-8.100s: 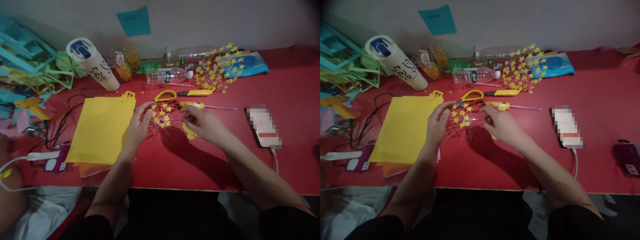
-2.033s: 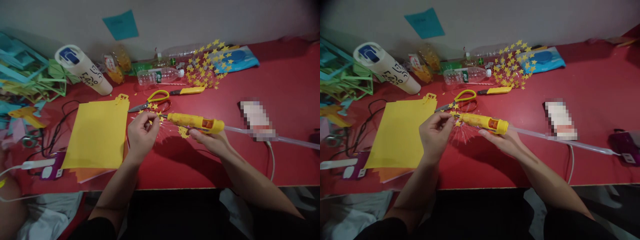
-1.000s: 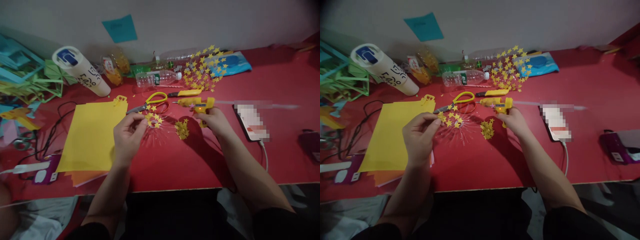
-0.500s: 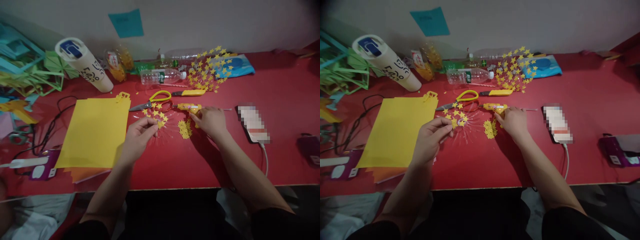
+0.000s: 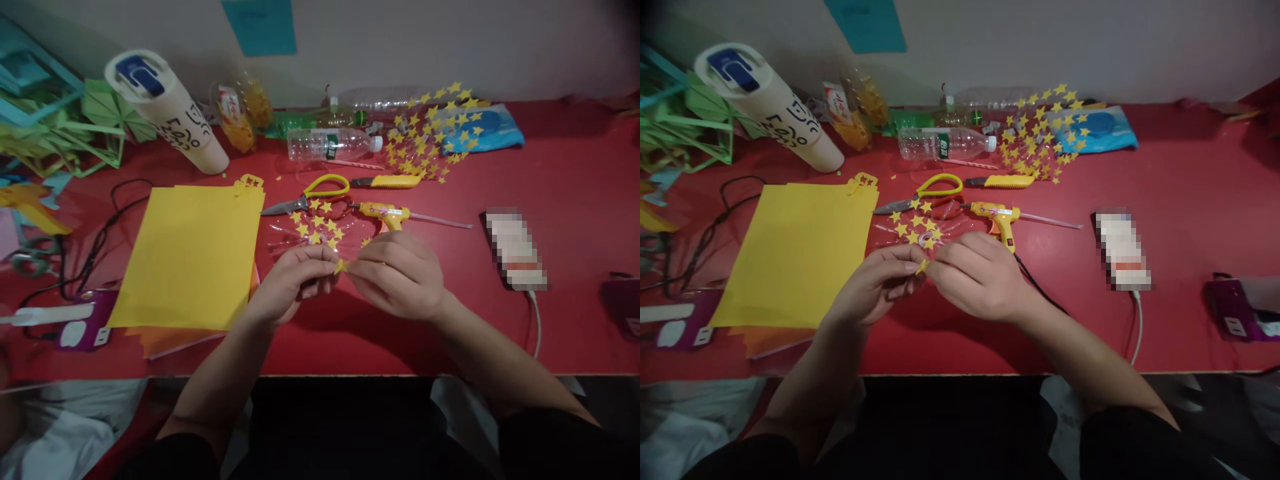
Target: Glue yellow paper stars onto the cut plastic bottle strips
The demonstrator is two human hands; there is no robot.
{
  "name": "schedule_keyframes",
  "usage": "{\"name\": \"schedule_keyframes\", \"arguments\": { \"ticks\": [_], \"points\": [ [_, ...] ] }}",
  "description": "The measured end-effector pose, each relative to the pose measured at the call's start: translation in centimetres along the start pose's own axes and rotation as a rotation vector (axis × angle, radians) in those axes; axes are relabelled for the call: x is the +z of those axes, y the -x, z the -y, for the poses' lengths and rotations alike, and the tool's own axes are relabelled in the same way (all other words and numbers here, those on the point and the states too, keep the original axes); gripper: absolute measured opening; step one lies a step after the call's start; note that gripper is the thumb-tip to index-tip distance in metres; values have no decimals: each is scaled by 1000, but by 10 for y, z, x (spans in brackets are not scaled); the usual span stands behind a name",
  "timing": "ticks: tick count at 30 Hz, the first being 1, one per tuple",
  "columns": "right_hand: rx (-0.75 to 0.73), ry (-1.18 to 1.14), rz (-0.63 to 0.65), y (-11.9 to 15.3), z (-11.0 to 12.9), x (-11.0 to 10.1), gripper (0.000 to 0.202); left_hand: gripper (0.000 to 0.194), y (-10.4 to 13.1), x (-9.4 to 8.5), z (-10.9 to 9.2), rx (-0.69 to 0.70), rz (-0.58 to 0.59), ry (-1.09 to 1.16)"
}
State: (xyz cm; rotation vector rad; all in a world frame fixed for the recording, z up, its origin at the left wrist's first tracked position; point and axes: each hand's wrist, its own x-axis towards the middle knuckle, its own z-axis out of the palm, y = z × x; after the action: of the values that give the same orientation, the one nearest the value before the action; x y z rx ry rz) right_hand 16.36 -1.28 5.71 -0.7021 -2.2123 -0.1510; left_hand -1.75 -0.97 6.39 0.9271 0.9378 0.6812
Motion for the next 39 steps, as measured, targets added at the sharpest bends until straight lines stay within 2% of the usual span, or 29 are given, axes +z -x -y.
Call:
{"name": "schedule_keyframes", "arguments": {
  "ticks": [5, 8, 10, 14, 15, 17, 20, 25, 33, 39],
  "points": [
    [-38, 50, 4, 1, 0, 1, 10, 7, -3, -1, 3, -5, 10, 2],
    [-34, 32, 6, -2, 1, 0, 14, 14, 0, -5, 4, 34, -5, -75],
    [-17, -3, 4, -3, 1, -1, 15, 16, 6, -9, 5, 170, -118, -222],
    [73, -49, 40, -4, -3, -1, 15, 3, 14, -20, 11, 672, -539, -792],
    [91, -52, 54, -4, -4, 1, 15, 4, 14, -22, 14, 770, -584, -935],
    [101, -58, 71, -3, -6, 4, 13, 9, 12, -25, 19, 879, -579, -1140],
    [92, -66, 69, -1, -7, 9, 9, 15, 7, -25, 27, 884, -545, -1282],
    [100, -77, 91, 0, -7, 15, 8, 21, 1, -22, 36, 858, -605, -1373],
    [173, -103, 119, 4, -8, 24, 6, 14, -6, -24, 46, 881, -616, -1294],
    [218, -125, 153, 8, -7, 29, 5, 26, -7, -26, 52, 928, -541, -1234]
  ]
}}
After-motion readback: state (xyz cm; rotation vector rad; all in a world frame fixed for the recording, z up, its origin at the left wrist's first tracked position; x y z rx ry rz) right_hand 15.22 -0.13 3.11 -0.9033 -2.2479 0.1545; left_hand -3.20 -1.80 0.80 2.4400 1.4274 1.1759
